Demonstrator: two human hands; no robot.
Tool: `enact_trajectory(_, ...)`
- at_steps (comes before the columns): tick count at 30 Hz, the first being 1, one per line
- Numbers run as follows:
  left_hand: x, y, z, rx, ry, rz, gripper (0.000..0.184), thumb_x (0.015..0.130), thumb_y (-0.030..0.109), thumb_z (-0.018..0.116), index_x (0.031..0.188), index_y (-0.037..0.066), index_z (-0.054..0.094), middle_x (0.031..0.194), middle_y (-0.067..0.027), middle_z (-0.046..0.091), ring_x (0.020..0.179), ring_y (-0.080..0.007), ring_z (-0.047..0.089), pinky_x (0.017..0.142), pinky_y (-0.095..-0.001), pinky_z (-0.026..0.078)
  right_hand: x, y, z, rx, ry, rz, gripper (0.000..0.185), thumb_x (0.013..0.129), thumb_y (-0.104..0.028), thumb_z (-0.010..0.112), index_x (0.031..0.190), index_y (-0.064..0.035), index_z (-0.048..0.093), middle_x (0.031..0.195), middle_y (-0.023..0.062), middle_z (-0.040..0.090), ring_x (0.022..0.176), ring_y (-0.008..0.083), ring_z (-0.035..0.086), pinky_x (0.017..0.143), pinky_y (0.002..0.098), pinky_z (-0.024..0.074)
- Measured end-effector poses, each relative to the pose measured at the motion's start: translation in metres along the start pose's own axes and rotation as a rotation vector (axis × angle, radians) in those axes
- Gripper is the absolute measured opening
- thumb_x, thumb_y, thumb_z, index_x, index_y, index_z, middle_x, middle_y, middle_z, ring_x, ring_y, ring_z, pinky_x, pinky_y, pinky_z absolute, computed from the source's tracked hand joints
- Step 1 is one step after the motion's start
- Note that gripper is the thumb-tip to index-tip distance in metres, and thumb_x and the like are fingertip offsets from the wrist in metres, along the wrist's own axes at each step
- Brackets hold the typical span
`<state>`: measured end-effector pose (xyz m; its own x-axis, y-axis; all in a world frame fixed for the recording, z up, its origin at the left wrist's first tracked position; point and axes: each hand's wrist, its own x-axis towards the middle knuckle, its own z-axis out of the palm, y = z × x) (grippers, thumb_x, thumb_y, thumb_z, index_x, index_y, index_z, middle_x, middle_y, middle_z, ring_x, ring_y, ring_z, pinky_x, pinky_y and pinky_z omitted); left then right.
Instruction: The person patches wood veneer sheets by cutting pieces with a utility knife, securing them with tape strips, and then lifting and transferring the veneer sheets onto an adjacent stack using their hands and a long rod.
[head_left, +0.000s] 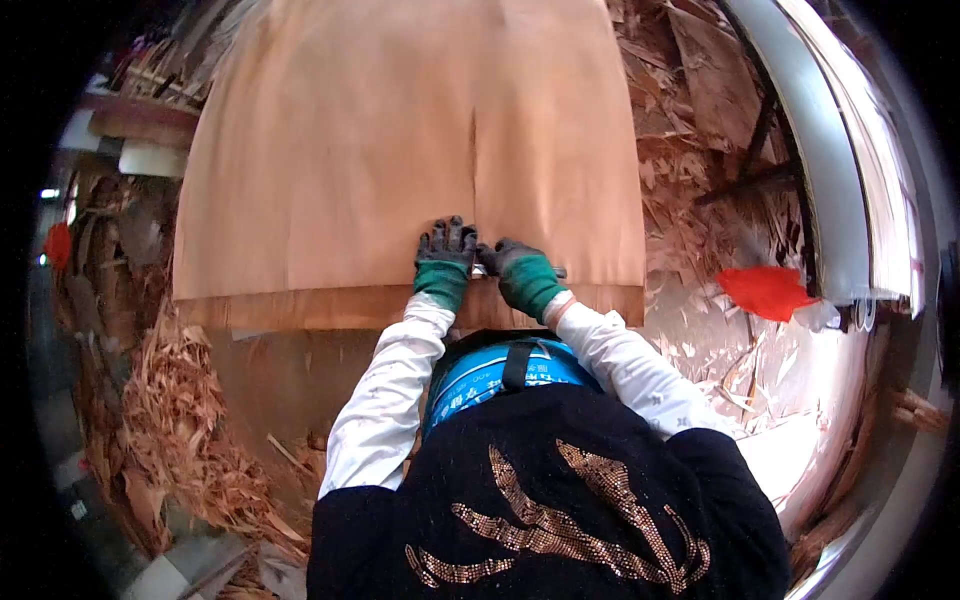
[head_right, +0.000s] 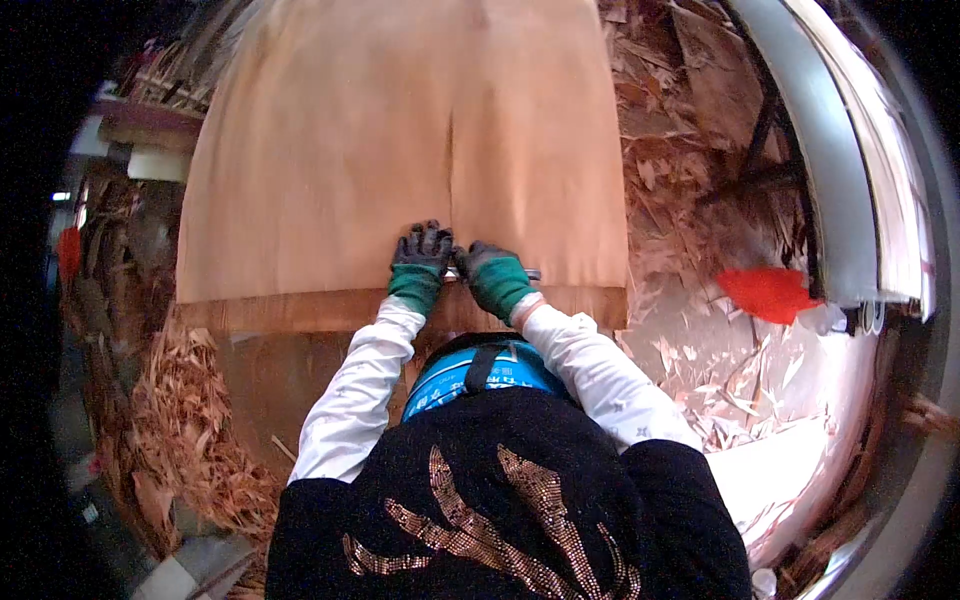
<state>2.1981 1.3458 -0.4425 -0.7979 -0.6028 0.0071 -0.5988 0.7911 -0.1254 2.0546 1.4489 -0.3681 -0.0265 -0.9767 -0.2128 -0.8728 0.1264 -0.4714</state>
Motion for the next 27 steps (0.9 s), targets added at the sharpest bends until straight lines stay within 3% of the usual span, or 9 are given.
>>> enact_trajectory(6, 0.006, -0.003, 0.01, -0.132, -0.132, -0.035, 0.041, 0.089, 0.028, 0.045, 0.129, 0.026, 0.049, 0.145, -0.01, 0.038, 0.131, -0.033, 0.039, 0.104, -0.0543, 0.031, -0.039, 0.013, 0.004, 0.309, 0.238, -0.166, 0.032, 0.08, 0.0, 0.056, 0.11, -0.0074, 0.064, 0.108, 0.0147, 0.064, 0.094, 0.032, 0.063, 0.079, 0.0391, 0.051)
enact_trajectory(8, -0.002, -0.01, -0.018, -0.18, -0.039, 0.006, 0.046, 0.083, 0.021, 0.05, 0.129, 0.025, 0.051, 0.142, -0.0074, 0.042, 0.128, -0.0299, 0.042, 0.103, -0.0479, 0.035, -0.052, 0.023, 0.02, 1.261, -0.118, 0.18, 0.034, 0.081, 0.003, 0.054, 0.114, 0.0022, 0.06, 0.12, 0.0121, 0.062, 0.095, 0.0185, 0.065, 0.072, 0.0284, 0.0517)
enact_trajectory(11, -0.038, -0.047, -0.089, -0.466, 0.339, -0.223, 0.049, 0.084, 0.013, 0.05, 0.133, 0.014, 0.049, 0.131, -0.0137, 0.052, 0.122, -0.0286, 0.049, 0.105, -0.0433, 0.034, -0.061, 0.004, -0.002, 1.025, -0.247, -0.081, 0.018, 0.08, -0.007, 0.062, 0.096, -0.0053, 0.071, 0.111, 0.0138, 0.066, 0.106, 0.0241, 0.061, 0.101, 0.0376, 0.0421)
enact_trajectory(14, -0.096, -0.14, -0.081, -0.915, 0.494, -0.999, 0.035, 0.084, 0.012, 0.055, 0.117, 0.002, 0.058, 0.114, -0.0219, 0.061, 0.104, -0.0342, 0.058, 0.089, -0.0393, 0.047, -0.05, -0.012, 0.007, 1.11, -0.325, 0.032, 0.021, 0.079, -0.012, 0.062, 0.098, -0.0085, 0.071, 0.114, 0.0138, 0.065, 0.108, 0.0246, 0.06, 0.103, 0.0385, 0.0393)
enact_trajectory(16, -0.159, -0.268, -0.008, -0.794, 0.545, -1.046, 0.031, 0.09, 0.024, 0.051, 0.113, 0.004, 0.056, 0.107, -0.0199, 0.061, 0.1, -0.0317, 0.057, 0.082, -0.043, 0.047, -0.036, -0.024, 0.009, 0.934, -0.245, -0.128, 0.027, 0.077, -0.008, 0.06, 0.102, -0.0085, 0.07, 0.116, 0.0131, 0.065, 0.112, 0.0254, 0.058, 0.105, 0.0381, 0.0362)
enact_trajectory(18, -0.184, -0.316, -0.061, -1.587, 0.746, -1.429, 0.039, 0.092, 0.035, 0.048, 0.122, 0.01, 0.051, 0.112, -0.0162, 0.058, 0.108, -0.0314, 0.054, 0.084, -0.0488, 0.046, -0.02, -0.038, 0.009, 0.444, -0.034, -0.547, 0.039, 0.071, 0.003, 0.056, 0.106, -0.0066, 0.069, 0.118, 0.0119, 0.064, 0.118, 0.0262, 0.055, 0.108, 0.0362, 0.0325)
enact_trajectory(19, -0.198, -0.346, -0.063, -1.856, 0.866, -1.574, 0.041, 0.093, 0.038, 0.048, 0.125, 0.013, 0.05, 0.117, -0.0135, 0.055, 0.111, -0.0316, 0.052, 0.085, -0.0514, 0.045, -0.018, -0.047, 0.015, 0.465, -0.025, -0.477, 0.039, 0.072, 0.004, 0.056, 0.107, -0.0066, 0.069, 0.117, 0.0122, 0.065, 0.119, 0.0266, 0.054, 0.109, 0.0382, 0.0303)
enact_trajectory(24, -0.239, -0.494, 0.032, -2.061, 1.021, -1.47, 0.059, 0.091, 0.036, 0.054, 0.141, 0.014, 0.033, 0.138, -0.0109, 0.039, 0.125, -0.0371, 0.04, 0.101, -0.0557, 0.035, -0.01, -0.092, 0.035, 0.488, 0.119, -0.196, 0.037, 0.075, 0.004, 0.06, 0.109, -0.0064, 0.069, 0.115, 0.0123, 0.066, 0.124, 0.0296, 0.05, 0.108, 0.0415, 0.0335)
enact_trajectory(27, -0.229, -0.542, 0.048, -2.106, 0.908, -1.661, 0.047, 0.088, 0.031, 0.061, 0.126, 0.01, 0.043, 0.127, -0.0113, 0.048, 0.121, -0.0334, 0.044, 0.098, -0.0558, 0.038, 0.001, -0.096, 0.051, 0.388, 0.162, -0.079, 0.032, 0.081, 0.002, 0.057, 0.11, -0.0044, 0.068, 0.122, 0.0145, 0.061, 0.124, 0.0298, 0.05, 0.104, 0.0399, 0.039)
